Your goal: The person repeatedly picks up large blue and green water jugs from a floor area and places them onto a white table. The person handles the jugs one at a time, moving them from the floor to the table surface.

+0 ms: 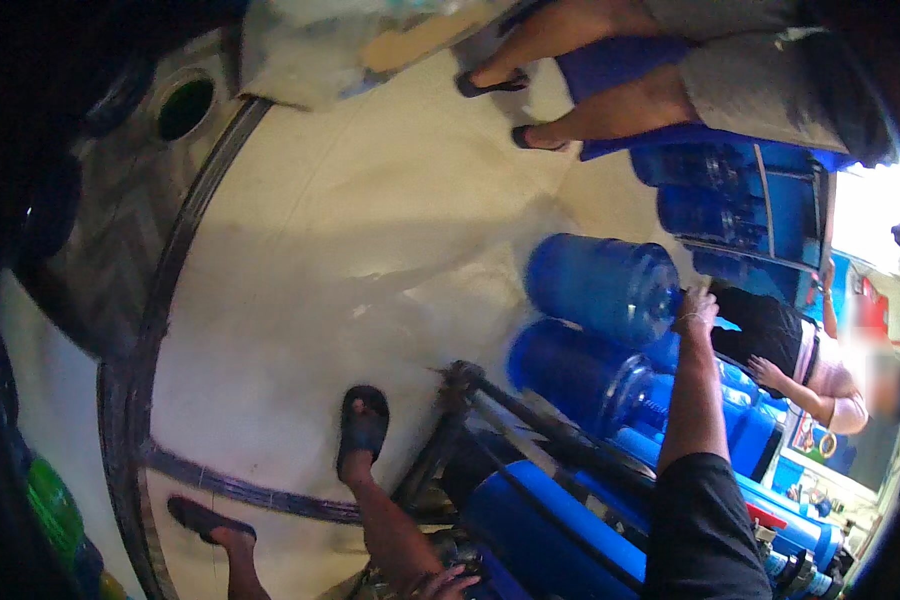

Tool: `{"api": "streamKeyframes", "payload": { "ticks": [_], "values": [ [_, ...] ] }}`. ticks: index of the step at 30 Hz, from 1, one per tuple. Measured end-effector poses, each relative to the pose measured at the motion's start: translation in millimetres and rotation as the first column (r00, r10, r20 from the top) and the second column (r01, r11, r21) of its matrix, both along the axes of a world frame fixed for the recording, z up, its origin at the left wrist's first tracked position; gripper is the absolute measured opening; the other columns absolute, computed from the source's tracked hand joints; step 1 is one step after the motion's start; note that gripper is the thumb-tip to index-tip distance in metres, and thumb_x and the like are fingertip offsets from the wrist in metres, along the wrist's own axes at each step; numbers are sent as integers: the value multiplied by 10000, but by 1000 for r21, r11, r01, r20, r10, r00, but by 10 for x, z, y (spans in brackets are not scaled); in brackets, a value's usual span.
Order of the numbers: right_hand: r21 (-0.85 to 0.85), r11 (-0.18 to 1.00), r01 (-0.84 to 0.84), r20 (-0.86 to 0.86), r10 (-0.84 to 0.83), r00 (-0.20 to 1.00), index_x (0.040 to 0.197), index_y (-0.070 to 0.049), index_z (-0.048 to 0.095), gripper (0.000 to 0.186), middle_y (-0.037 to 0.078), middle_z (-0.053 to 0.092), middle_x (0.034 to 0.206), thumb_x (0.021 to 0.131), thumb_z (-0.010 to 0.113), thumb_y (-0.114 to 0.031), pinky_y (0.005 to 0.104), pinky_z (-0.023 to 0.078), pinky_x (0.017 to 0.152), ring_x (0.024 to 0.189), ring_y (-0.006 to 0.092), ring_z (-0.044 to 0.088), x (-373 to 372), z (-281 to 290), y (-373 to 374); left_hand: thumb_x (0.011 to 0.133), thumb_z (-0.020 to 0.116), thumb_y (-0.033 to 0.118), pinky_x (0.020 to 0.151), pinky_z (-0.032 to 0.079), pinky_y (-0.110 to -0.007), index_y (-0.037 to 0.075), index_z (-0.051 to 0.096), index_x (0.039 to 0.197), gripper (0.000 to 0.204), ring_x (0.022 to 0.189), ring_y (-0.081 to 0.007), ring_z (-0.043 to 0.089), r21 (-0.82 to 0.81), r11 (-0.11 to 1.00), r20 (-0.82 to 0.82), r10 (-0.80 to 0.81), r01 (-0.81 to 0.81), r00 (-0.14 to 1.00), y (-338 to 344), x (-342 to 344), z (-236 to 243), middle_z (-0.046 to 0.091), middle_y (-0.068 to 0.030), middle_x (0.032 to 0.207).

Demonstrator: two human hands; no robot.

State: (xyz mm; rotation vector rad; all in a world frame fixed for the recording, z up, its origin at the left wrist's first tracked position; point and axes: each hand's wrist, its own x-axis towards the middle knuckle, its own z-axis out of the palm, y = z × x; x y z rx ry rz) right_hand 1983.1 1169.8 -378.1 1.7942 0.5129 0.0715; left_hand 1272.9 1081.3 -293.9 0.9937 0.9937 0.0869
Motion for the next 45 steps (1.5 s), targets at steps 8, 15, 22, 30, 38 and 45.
{"api": "streamKeyframes", "payload": {
  "ticks": [8, 15, 22, 30, 38, 45],
  "values": [
    [-217, 975, -38, -130, 9, 991, 1171, -170, 778, 559, 22, 741, 1234, 686, 937, -397, 420, 650, 722, 1047, 243, 745, -719, -316, 681, 847, 715, 82, 940, 552, -515, 130, 698, 1217, 373, 1084, -370, 649, 227, 972, -47, 68, -56, 997, -142, 5, -7, 597, -148, 1398],
    [-222, 969, -104, -228, 52, 972, 1002, -125, 814, 301, 57, 788, 1020, 726, 879, -226, 495, 649, 635, 848, 266, 766, -2710, -781, 1256, 877, 749, 261, 1034, 486, -461, 137, 662, 1266, 417, 1220, -338, 620, 76, 995, 56, -71, 67, 996, -235, -397, -97, 617, -132, 1382],
    [-436, 854, -282, -427, 79, 901, 1004, -139, 806, 302, 69, 772, 1092, 726, 863, -244, 486, 635, 678, 915, 286, 757, -4156, -421, 1548, 899, 751, 281, 1002, 512, -457, 106, 625, 1293, 450, 1205, -341, 632, 88, 971, 209, 199, -221, 958, -313, -1010, -308, 642, -141, 1331],
    [-351, 821, -451, -555, 205, 806, 1022, -94, 799, 310, 136, 768, 1092, 755, 775, -250, 367, 601, 867, 1030, 261, 749, -5895, 228, 1472, 941, 770, 376, 1107, 444, -405, 17, 488, 1458, 689, 1330, -262, 546, -440, 891, 181, 214, -116, 960, -559, -2205, -829, 587, -170, 1409],
    [-190, 795, -576, -723, 283, 630, 1046, -88, 768, 320, 122, 766, 1054, 770, 726, -245, 402, 601, 823, 970, 289, 754, -7609, 184, 1149, 995, 657, 483, 1152, 344, -447, 123, 414, 1520, 681, 1397, -234, 459, -583, 283, -244, 833, -762, 496, 178, -2663, -1462, 486, -102, 1502],
    [466, 877, -116, -881, 473, 35, 1270, -85, 661, 630, 181, 719, 1098, 720, 861, -318, 446, 568, 916, 1057, 339, 710, -8793, 799, 975, 925, 495, 749, 1153, 252, -654, 218, 309, 1589, 869, 1501, -351, 307, -653, -244, -493, 856, -718, 158, 295, -2843, -1706, 326, -64, 1641]
  ]
}}
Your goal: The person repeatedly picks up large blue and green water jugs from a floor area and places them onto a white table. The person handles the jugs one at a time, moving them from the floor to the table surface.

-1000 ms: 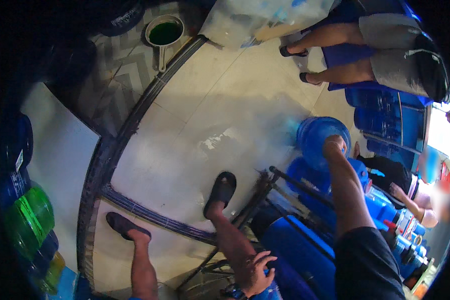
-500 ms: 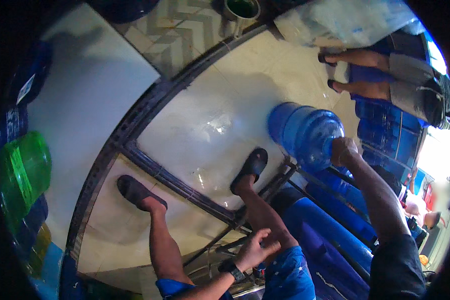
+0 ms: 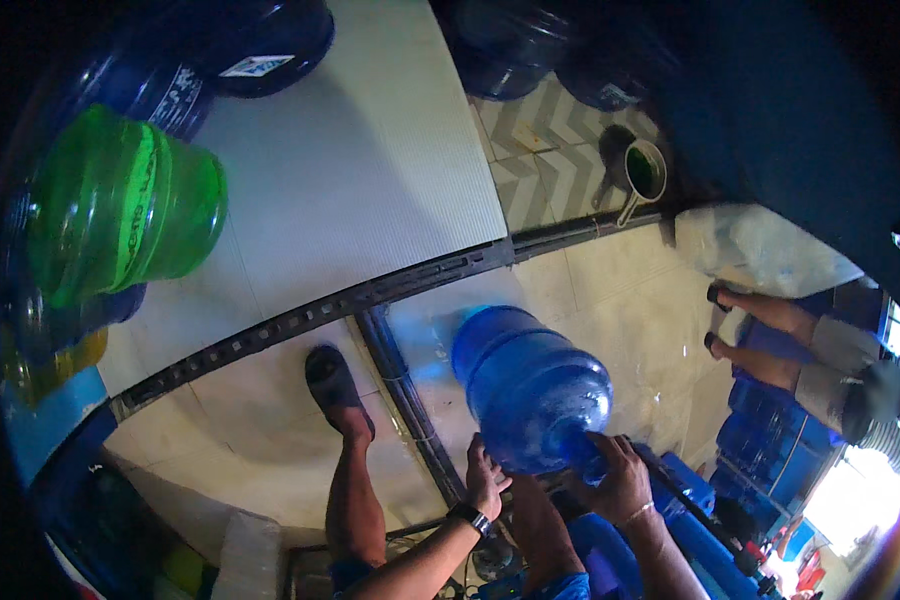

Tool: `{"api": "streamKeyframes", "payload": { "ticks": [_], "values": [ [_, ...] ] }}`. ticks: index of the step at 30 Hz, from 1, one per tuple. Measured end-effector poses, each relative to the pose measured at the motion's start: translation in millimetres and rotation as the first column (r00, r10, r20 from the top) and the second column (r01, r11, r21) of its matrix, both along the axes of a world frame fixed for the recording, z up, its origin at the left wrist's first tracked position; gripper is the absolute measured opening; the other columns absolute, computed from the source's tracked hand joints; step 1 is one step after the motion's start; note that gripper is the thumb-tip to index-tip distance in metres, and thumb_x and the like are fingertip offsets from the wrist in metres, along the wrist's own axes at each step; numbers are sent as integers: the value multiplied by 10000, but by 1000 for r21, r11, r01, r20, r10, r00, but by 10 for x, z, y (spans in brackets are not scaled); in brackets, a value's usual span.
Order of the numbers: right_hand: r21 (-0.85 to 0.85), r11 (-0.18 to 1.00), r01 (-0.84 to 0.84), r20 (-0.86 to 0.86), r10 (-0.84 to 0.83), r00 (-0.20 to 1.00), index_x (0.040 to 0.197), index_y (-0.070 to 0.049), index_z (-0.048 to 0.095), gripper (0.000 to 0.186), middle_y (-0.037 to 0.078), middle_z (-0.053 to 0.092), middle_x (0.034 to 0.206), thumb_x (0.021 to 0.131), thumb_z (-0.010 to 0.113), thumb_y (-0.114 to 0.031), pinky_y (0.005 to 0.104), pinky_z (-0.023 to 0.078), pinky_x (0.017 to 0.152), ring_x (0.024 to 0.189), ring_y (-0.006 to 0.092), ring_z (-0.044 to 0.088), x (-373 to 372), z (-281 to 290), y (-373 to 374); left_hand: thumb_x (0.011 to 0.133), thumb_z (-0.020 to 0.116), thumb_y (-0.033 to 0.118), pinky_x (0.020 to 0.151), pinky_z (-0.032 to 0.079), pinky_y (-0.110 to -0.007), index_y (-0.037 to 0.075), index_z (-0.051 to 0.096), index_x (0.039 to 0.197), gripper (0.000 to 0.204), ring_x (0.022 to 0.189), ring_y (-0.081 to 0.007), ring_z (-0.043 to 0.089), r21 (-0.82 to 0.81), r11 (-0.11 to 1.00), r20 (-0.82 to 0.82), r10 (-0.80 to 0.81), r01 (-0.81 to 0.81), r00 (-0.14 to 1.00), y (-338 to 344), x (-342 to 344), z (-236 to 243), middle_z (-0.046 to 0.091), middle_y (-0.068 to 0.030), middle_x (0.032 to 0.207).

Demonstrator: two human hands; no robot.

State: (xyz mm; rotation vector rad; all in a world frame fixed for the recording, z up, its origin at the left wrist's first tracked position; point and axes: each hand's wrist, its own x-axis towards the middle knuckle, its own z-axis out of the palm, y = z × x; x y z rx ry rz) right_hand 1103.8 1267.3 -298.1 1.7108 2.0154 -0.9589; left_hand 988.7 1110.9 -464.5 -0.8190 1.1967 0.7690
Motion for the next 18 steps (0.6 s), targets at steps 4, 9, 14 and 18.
{"api": "streamKeyframes", "payload": {
  "ticks": [4, 9, 14, 18],
  "values": [
    [105, 991, 79, -257, -50, 965, 1207, -82, 659, 685, 194, 680, 1191, 645, 934, -361, 491, 527, 975, 1121, 402, 656, 226, -381, -192, 937, 428, 779, 1159, 193, -726, 213, 233, 1633, 918, 1516, -399, 300, 203, 943, 217, 220, -265, 951, -108, -78, -378, 300, -79, 1672],
    [376, 874, 308, -589, -31, 808, 1056, -60, 636, 538, 169, 697, 1196, 694, 915, -345, 535, 453, 1076, 1200, 410, 633, 83, -1011, -387, 941, 410, 814, 1194, 274, -631, 131, 225, 1640, 995, 1519, -395, 303, 121, 990, 10, 77, -78, 997, 490, -412, -130, 358, -126, 1643],
    [100, 859, 502, -697, -300, 651, 1040, -56, 622, 394, 104, 707, 1132, 679, 773, -101, 531, 414, 1134, 1221, 308, 640, -51, -1000, -561, 992, 458, 715, 1168, 386, -461, 121, 335, 1586, 850, 1413, -258, 457, 243, 929, -55, 300, -278, 952, 284, -189, -511, 465, -102, 1558],
    [76, 773, 630, -738, -382, 557, 1063, -51, 632, 443, 109, 697, 1116, 634, 727, 9, 487, 405, 1136, 1163, 300, 650, -177, -961, -538, 961, 531, 716, 1192, 369, -432, 110, 311, 1601, 908, 1433, -266, 436, 336, 886, 33, 329, -320, 944, 492, -395, -183, 420, -123, 1595]
  ]
}}
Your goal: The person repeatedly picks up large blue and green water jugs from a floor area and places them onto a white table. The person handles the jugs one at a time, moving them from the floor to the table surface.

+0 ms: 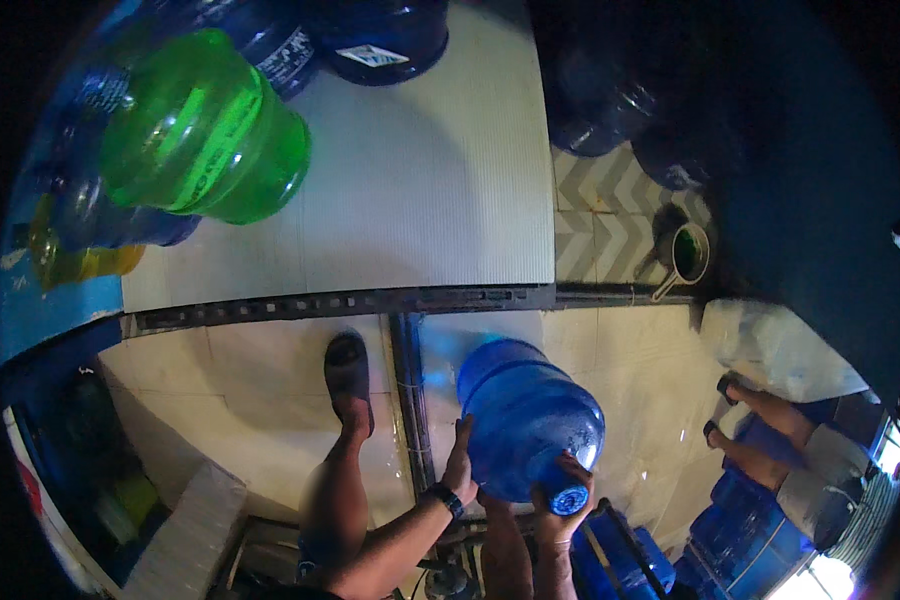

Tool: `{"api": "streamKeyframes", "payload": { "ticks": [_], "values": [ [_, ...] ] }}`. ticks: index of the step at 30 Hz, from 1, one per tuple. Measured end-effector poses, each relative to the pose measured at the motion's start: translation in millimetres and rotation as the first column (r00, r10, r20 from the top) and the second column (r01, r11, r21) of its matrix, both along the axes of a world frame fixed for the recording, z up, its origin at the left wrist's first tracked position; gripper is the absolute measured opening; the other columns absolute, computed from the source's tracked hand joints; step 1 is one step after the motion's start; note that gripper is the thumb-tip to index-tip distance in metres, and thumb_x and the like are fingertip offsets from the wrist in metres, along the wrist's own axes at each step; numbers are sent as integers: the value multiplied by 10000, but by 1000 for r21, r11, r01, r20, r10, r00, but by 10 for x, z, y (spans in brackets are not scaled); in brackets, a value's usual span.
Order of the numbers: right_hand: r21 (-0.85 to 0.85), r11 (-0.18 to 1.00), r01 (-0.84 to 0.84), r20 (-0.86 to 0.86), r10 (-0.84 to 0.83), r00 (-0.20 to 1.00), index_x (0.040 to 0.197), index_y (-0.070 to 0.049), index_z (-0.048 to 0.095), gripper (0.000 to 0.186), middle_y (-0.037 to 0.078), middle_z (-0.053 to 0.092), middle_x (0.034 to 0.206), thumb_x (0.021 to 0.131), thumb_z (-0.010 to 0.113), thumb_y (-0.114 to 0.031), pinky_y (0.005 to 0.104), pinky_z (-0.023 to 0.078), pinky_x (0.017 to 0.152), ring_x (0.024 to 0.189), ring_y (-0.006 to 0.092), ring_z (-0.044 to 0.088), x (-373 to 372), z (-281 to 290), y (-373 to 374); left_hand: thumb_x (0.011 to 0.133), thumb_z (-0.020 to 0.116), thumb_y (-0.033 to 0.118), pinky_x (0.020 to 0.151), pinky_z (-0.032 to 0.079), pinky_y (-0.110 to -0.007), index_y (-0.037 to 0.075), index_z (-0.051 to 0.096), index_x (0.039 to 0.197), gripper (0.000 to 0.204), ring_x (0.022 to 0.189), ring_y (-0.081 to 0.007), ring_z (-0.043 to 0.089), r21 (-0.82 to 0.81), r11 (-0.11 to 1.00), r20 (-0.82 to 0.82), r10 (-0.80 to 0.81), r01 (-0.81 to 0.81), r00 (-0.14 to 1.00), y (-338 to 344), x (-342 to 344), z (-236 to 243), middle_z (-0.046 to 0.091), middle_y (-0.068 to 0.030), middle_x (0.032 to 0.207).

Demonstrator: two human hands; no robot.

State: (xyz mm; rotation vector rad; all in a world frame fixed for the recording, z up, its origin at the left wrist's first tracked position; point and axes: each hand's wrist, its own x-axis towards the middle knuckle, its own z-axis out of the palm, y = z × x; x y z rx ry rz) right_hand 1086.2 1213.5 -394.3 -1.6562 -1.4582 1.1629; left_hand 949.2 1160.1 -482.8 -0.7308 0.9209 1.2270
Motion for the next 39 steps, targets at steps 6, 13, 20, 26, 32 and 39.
{"api": "streamKeyframes", "payload": {
  "ticks": [6, 13, 20, 26, 32, 39],
  "values": [
    [-80, 993, -81, 71, 87, 994, 1087, -53, 650, 502, 106, 700, 1117, 601, 706, 57, 472, 451, 1092, 1171, 296, 652, -510, 510, 170, 1037, 387, 680, 1144, 412, -434, 87, 432, 1531, 774, 1350, -227, 513, 67, 986, 170, 137, -150, 976, -227, -255, 230, 524, -83, 1513],
    [-52, 988, -145, 107, 150, 983, 1086, -53, 639, 534, 124, 709, 1089, 577, 798, -36, 477, 462, 1066, 1133, 313, 660, -1260, 1312, 348, 985, 383, 769, 1168, 369, -490, 105, 297, 1607, 914, 1411, -264, 453, 189, 982, 180, -32, -3, 983, -240, -1086, 1059, 441, -105, 1583],
    [-34, 945, -326, 108, 328, 938, 991, -60, 652, 410, 137, 718, 1079, 606, 792, -37, 465, 463, 1032, 1075, 297, 672, -2115, 1842, 673, 982, 255, 802, 1056, 509, -539, 121, 172, 1645, 954, 1430, -315, 445, 311, 950, 269, -86, -2, 959, -211, -1701, 1422, 339, -130, 1641],
    [152, 830, -537, 106, 527, 843, 1016, -64, 663, 442, 133, 737, 1033, 601, 813, -38, 472, 474, 988, 1014, 310, 662, -2645, 1951, 959, 919, 205, 883, 1022, 516, -503, 107, 210, 1633, 1055, 1321, -302, 549, 334, 942, 130, -12, -32, 991, -112, -2012, 1398, 438, -99, 1582],
    [250, 702, -667, -13, 692, 722, 1041, -87, 615, 491, 105, 721, 978, 620, 867, -105, 460, 489, 991, 1030, 288, 673, -3221, 1637, 1750, 905, 208, 894, 1110, 412, -458, 124, 266, 1615, 1049, 1336, -256, 507, 428, 891, 36, 149, -150, 988, 300, -2239, 1045, 450, -62, 1566],
    [470, 665, -580, -282, 736, 616, 1089, -77, 607, 515, 104, 712, 1011, 623, 821, -23, 395, 542, 865, 933, 239, 686, -4158, 1209, 2553, 982, 338, 766, 1227, 243, -558, 175, 295, 1600, 856, 1494, -304, 326, -410, 11, 848, 373, -912, -376, 1051, -2824, 1037, 349, -97, 1628]
  ]
}}
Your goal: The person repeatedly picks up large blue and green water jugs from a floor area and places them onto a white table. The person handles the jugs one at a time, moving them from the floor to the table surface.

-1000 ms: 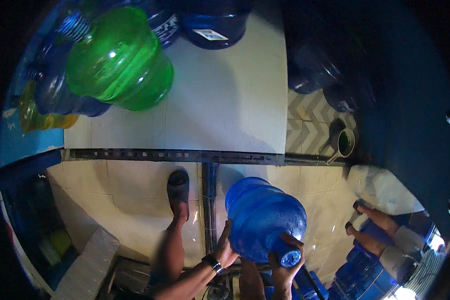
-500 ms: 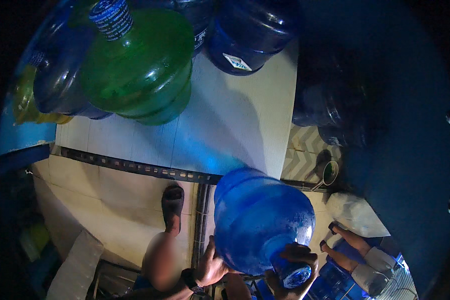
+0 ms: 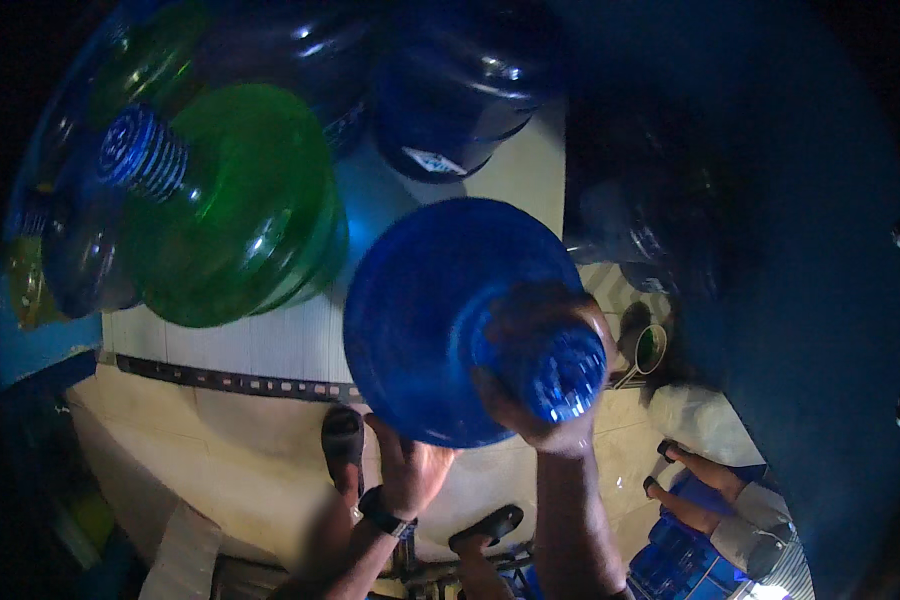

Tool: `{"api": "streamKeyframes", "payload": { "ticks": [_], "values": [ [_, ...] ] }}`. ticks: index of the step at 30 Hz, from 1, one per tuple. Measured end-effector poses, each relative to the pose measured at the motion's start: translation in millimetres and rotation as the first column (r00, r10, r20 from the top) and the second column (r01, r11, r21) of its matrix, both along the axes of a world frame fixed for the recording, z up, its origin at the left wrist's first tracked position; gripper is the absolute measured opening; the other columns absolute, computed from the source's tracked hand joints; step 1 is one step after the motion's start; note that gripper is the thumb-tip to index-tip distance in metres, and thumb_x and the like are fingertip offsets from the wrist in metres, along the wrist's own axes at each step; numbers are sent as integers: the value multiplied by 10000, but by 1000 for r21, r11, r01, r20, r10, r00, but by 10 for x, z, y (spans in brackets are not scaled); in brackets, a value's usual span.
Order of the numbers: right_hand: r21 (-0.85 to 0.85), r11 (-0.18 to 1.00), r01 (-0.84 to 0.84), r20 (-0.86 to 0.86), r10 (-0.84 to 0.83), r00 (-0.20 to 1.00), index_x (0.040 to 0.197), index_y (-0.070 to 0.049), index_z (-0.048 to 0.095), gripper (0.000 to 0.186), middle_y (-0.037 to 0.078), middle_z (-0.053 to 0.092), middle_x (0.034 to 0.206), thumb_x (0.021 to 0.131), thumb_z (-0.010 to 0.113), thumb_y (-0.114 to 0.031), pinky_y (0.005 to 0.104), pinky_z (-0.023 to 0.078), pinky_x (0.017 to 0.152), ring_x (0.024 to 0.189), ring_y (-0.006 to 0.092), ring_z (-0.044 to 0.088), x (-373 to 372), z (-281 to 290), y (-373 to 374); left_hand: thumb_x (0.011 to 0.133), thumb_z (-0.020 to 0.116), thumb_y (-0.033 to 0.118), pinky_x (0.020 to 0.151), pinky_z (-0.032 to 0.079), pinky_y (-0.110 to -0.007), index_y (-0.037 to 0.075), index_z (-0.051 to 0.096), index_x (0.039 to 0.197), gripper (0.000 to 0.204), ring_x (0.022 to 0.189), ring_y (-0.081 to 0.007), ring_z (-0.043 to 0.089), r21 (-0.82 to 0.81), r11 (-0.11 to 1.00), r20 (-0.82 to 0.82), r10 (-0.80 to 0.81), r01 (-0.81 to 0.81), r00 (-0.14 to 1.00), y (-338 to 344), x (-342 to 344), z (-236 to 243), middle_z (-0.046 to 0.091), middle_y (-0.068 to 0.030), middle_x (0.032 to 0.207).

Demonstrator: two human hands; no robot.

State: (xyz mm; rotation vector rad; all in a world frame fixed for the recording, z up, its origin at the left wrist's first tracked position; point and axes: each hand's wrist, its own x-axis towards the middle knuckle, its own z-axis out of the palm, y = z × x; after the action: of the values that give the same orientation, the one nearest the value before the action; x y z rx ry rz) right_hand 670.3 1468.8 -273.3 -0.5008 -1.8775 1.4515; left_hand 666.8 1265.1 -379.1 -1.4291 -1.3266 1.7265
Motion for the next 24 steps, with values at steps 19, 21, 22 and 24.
{"api": "streamKeyframes", "payload": {
  "ticks": [19, 21, 22, 24],
  "values": [
    [126, 861, 493, -164, -472, 866, 1298, 15, 556, 720, 257, 602, 1261, 641, 811, -126, 448, 444, 1031, 1192, 450, 550, -1122, -209, 540, 961, 659, 461, 1247, 224, -501, 28, 220, 1615, 898, 1535, -343, 279, -738, 477, 209, -511, -478, -834, -141, 1057, -263, 269, -198, 1658],
    [244, 744, 622, -87, -622, 778, 1451, 29, 467, 879, 261, 497, 1473, 662, 807, -154, 431, 368, 1167, 1378, 432, 454, -1259, -565, 461, 961, 663, 443, 1238, 242, -503, 26, 242, 1607, 877, 1524, -347, 300, -732, 559, 226, -339, -389, -913, -247, 1316, -130, 295, -205, 1645],
    [271, 716, 644, -71, -652, 755, 1419, 29, 490, 840, 260, 512, 1451, 658, 799, -148, 435, 380, 1155, 1359, 428, 468, -1243, -678, 355, 960, 666, 433, 1233, 252, -503, 25, 253, 1603, 866, 1519, -348, 311, -728, 592, 225, -270, -346, -936, -313, 1403, -64, 308, -208, 1639],
    [284, 806, 519, -71, -523, 850, 1354, 29, 537, 762, 257, 543, 1406, 652, 782, -137, 442, 403, 1132, 1320, 421, 496, -924, -1025, -15, 960, 670, 415, 1224, 270, -505, 23, 275, 1595, 845, 1509, -352, 332, -714, 645, 229, -153, -272, -961, -369, 1576, 1, 335, -215, 1626]
  ]
}}
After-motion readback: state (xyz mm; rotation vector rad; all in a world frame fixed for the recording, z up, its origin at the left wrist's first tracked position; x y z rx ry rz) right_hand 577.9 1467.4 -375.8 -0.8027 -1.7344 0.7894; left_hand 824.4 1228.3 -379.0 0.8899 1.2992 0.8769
